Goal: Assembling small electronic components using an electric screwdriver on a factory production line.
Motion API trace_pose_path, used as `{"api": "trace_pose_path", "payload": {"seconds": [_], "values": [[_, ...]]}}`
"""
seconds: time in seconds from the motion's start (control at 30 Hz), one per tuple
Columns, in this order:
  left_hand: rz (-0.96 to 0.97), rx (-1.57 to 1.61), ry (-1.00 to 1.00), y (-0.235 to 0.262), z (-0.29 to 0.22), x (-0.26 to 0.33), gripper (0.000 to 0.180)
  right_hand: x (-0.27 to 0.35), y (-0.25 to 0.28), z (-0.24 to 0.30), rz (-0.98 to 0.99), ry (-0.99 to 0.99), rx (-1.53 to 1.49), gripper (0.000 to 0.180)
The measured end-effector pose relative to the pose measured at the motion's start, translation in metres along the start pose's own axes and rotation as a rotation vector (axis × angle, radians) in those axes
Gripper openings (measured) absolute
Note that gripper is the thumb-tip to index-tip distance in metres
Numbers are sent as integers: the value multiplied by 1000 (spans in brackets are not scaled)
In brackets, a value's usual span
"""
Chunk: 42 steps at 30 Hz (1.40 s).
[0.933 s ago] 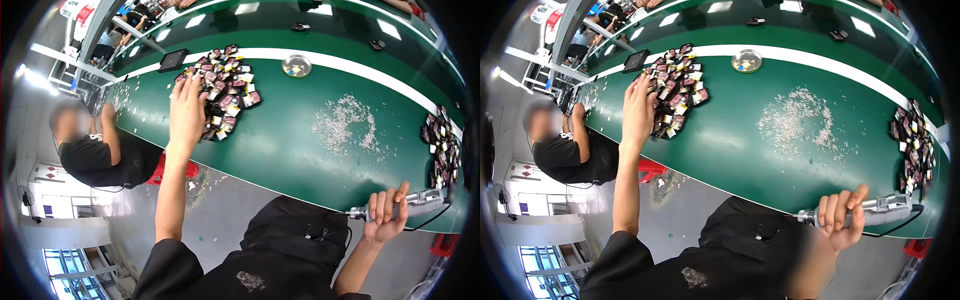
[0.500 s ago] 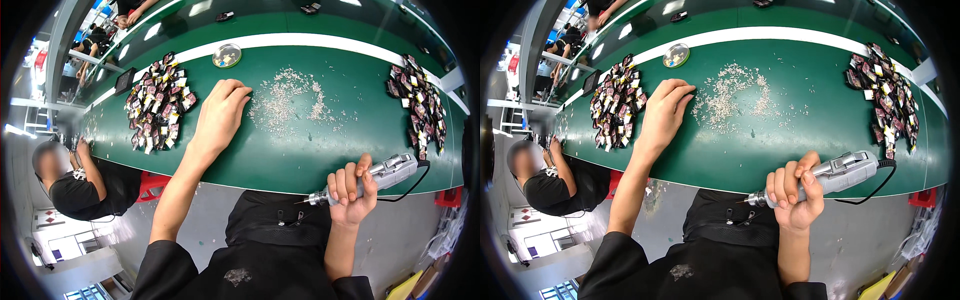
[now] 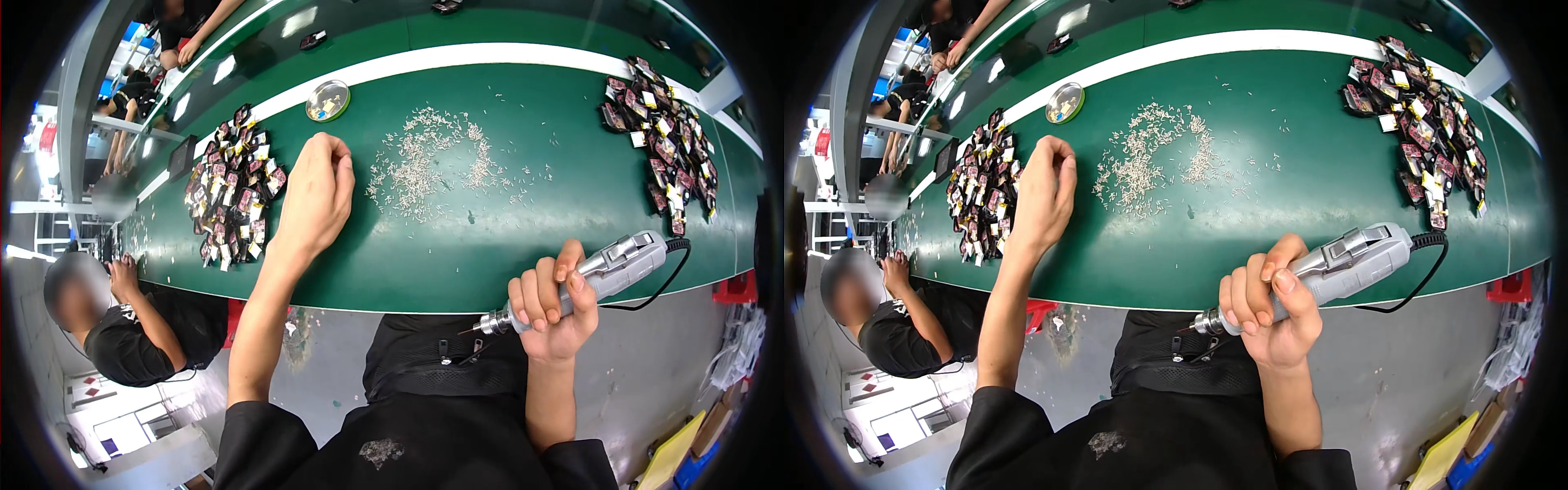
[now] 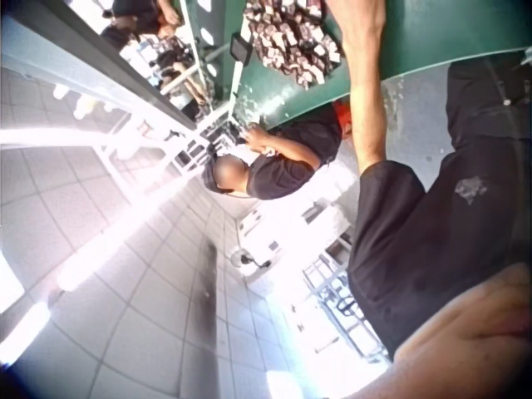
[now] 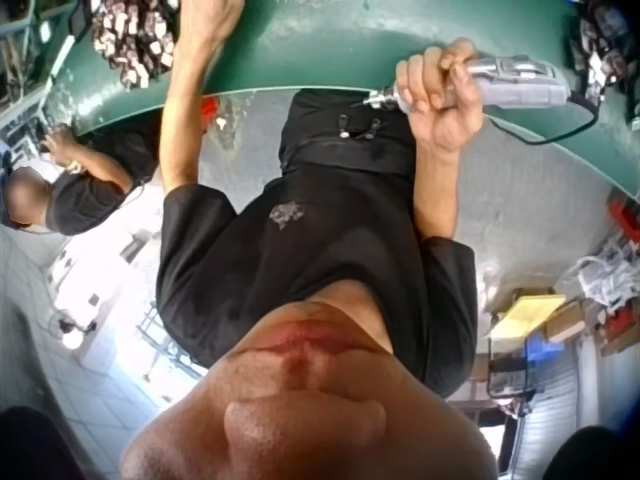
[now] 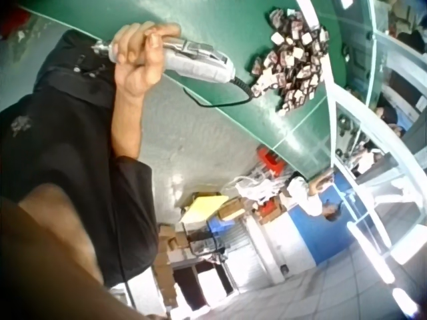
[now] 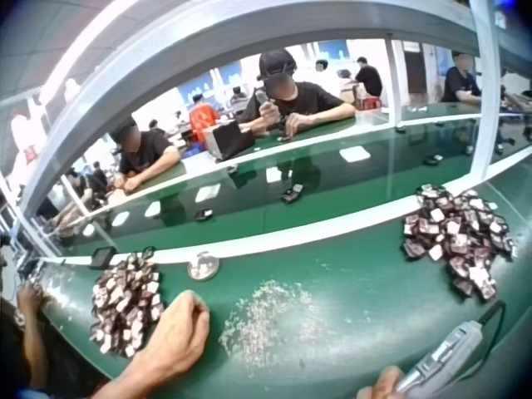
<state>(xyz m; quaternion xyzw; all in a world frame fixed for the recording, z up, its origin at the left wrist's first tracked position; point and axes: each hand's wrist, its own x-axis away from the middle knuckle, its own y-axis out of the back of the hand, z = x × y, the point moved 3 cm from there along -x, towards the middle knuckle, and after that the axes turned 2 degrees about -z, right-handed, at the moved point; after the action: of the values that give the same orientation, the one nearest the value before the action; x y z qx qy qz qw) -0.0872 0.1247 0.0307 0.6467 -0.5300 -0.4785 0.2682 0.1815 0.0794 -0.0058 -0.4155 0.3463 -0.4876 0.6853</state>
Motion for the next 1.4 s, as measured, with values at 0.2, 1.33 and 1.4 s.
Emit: {"api": "trace_pose_path", "payload": {"seconds": [0.2,1.33,1.4], "values": [[-61,387,111,12,-26,44,7,-1,-2,-1,-40,-4,-7,10],[3,1607,298,-33,-92,118,11,-8,-60,2,34,236,3,12],[-6,1432,277,-29,-92,118,5,-7,-61,3,58,234,33,12]]}}
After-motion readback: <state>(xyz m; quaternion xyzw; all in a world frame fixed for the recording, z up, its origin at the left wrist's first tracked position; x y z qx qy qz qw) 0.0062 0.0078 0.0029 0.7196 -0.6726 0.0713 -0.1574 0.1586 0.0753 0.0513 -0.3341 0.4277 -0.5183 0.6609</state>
